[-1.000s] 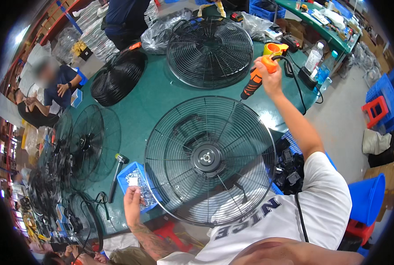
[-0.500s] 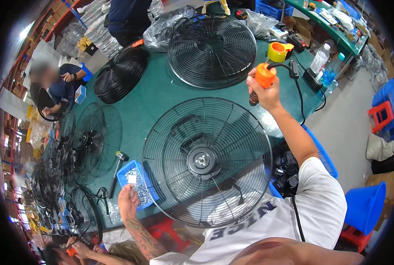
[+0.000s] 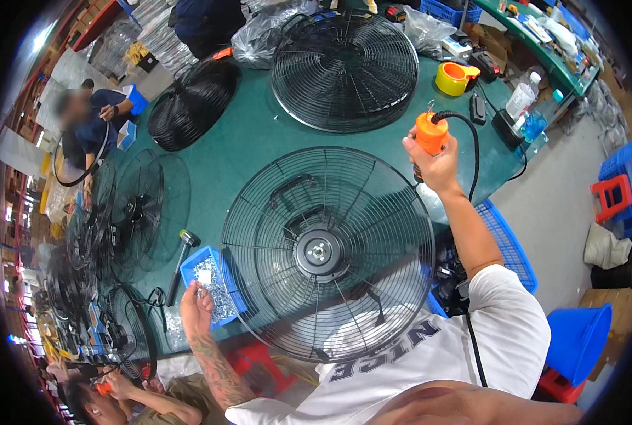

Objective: Assembling industrial fan motors and attaching them to the wire guards using an electric screwdriver.

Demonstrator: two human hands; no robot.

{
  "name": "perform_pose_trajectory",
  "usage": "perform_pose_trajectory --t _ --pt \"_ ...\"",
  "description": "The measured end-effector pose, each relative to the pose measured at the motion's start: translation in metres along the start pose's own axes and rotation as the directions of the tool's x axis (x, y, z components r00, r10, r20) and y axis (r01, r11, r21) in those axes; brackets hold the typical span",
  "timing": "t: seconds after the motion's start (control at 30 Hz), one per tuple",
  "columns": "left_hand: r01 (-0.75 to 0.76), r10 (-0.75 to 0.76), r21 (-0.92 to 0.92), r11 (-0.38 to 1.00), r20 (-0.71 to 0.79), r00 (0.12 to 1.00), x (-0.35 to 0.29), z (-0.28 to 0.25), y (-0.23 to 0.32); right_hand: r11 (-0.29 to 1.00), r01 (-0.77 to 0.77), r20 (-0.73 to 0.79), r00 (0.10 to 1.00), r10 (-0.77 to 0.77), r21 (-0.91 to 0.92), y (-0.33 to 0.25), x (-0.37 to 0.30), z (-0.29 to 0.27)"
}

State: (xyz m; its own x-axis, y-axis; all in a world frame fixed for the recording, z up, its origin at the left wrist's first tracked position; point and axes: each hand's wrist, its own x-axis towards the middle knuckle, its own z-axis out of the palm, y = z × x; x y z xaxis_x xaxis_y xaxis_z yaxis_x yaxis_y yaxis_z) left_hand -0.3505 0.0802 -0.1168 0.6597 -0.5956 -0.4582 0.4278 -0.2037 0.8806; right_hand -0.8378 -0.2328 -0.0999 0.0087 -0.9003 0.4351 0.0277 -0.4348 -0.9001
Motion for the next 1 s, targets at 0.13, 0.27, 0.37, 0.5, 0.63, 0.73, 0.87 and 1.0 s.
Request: perform_pose_trajectory --t 0.13,0.27,0.37,0.5,0.63,0.73,0.87,1.0 --pt "-0.088 0.086 0.044 0.995 0.040 0.995 -0.005 0.000 -0.004 1.000 -0.004 -0.013 1.000 0.004 0.028 0.002 0.000 0.000" --pt "-0.128 0.119 0.150 0.980 0.067 0.991 -0.004 0.000 -0.007 0.988 -0.101 -0.007 0.995 0.103 0.114 -0.004 -0.002 -0.003" --pt "-0.139 0.120 0.197 0.971 0.103 0.987 -0.004 0.001 -0.009 0.993 -0.058 -0.020 0.998 0.061 0.099 -0.004 -0.002 -0.002" --pt "-0.114 0.099 0.160 0.981 0.097 0.990 -0.001 -0.007 -0.009 0.997 0.069 -0.033 0.997 -0.067 0.038 0.005 -0.005 -0.003" --pt "-0.166 0.159 0.194 0.967 0.051 0.986 -0.004 -0.007 -0.018 0.999 0.027 -0.014 1.000 -0.026 0.042 0.000 -0.004 -0.003" --pt "-0.304 0.276 0.298 0.905 0.134 0.952 -0.001 -0.010 -0.023 0.995 0.030 -0.016 0.999 -0.029 0.095 -0.004 -0.003 -0.002" --pt "-0.323 0.262 0.346 0.881 0.213 0.941 -0.009 -0.009 -0.014 0.990 0.049 0.044 0.998 -0.055 0.130 -0.012 0.010 -0.019" --pt "-0.376 0.317 0.443 0.814 0.203 0.926 -0.023 -0.003 -0.006 0.943 0.256 -0.027 0.966 -0.257 0.213 -0.056 0.014 -0.035"
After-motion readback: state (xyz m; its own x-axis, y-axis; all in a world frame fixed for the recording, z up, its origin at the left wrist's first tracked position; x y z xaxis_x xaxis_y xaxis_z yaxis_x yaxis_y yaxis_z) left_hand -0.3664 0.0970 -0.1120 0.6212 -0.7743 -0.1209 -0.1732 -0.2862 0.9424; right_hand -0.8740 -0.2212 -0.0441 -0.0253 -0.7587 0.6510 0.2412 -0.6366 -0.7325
